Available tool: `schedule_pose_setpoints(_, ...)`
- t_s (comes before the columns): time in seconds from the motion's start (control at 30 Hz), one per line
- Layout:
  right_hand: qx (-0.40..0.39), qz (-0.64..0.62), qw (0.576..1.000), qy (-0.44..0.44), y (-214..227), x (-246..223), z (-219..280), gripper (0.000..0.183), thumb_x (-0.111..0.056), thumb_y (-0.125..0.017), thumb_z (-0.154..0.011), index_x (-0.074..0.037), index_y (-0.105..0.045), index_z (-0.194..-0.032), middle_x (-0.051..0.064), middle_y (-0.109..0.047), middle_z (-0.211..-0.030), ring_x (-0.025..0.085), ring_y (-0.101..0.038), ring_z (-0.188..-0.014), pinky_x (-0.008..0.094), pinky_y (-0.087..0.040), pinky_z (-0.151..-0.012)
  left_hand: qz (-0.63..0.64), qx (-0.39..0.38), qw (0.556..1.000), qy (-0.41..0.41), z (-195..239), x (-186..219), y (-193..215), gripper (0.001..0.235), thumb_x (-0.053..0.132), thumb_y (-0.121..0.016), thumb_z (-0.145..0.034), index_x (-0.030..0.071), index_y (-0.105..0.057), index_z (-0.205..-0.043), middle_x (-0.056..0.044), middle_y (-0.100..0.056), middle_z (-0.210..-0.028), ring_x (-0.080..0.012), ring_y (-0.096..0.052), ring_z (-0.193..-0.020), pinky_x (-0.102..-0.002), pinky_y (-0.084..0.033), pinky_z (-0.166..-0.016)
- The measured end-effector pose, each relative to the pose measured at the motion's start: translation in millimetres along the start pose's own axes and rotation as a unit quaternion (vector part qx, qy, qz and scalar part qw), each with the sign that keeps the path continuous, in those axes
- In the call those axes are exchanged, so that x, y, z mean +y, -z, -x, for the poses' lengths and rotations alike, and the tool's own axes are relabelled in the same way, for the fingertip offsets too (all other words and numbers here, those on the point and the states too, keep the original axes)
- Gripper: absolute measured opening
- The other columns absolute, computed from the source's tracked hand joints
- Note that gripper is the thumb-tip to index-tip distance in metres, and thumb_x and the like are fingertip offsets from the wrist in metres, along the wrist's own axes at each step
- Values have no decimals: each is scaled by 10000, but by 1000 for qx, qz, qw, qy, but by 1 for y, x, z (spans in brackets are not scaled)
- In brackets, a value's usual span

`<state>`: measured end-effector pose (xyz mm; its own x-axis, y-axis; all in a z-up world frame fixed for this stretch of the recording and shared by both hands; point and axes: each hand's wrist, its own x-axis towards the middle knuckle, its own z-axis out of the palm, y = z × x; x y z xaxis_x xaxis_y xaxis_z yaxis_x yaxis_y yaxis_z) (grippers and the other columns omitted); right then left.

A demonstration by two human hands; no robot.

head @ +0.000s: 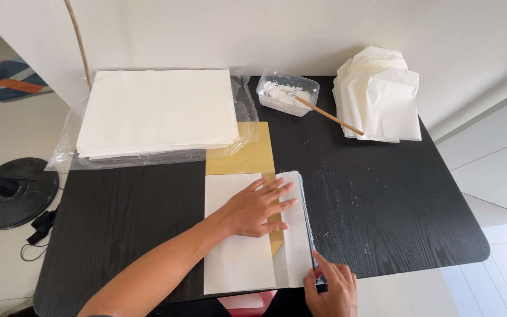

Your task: Folding paper sheets and applying glue to the edges using a brush to assemble paper products.

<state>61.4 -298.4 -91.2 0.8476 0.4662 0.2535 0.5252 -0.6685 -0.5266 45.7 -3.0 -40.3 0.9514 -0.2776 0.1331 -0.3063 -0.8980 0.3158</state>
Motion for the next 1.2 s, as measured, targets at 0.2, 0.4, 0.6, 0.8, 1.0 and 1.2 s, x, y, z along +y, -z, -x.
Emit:
schedule_pose_setpoints(0.2,-53,42,997,-28,-7,8,-4,348,-270,-672,-779,-281,-807,-1100,-157,-745,-772,145,-658,-928,412,-488,-900,-1,-41,999,-31,-25,-10,-19,747,666,-259,-994,160,-601,-1424,-159,-440,-1579,-342,-325,-1503,-571,-211,-1171)
schedule_pose_setpoints(0.4,-55,41,997,24,5,11,-19,401,-392,-747,-791,-256,-763,-1168,-142,-683,-729,148,-628,-862,403,-475,-826,43,-18,999,-25,-27,-13,-23,654,607,-409,-984,143,-628,-1391,-164,-452,-1572,-329,-362,-1482,-551,-195,-1188)
schedule_pose_setpoints(0.6,-40,-54,991,-118,65,-13,-119,509,-305,-743,-871,-161,-679,-1354,-8,-707,-992,174,-640,-967,394,-532,-876,73,4,997,-26,-25,-12,-25,588,550,-453,-989,146,-642,-1372,-182,-473,-1553,-373,-361,-1481,-546,-182,-1200)
schedule_pose_setpoints(0.8,8,-163,985,-65,59,-26,-245,585,-185,-793,-897,61,-550,-1370,185,-716,-1011,293,-639,-879,396,-476,-712,72,-84,993,39,-30,-2,4,581,578,-521,-937,214,-664,-1366,-126,-541,-1520,-317,-369,-1509,-542,-194,-1252)
schedule_pose_setpoints(1.0,-90,-404,887,-206,9,-23,-318,829,-96,-825,-855,109,-319,-1479,113,-688,-975,115,-657,-657,193,-503,-462,89,-85,992,23,-30,-6,-4,580,558,-527,-942,198,-650,-1381,-147,-531,-1519,-348,-353,-1513,-558,-181,-1247)
schedule_pose_setpoints(1.2,-122,-486,838,-215,-4,-42,-338,641,-185,-773,-875,-82,-458,-1423,29,-651,-961,100,-603,-677,220,-454,-564,92,19,995,-32,-25,-16,-29,584,538,-482,-989,140,-633,-1388,-184,-484,-1546,-401,-327,-1501,-543,-184,-1203)
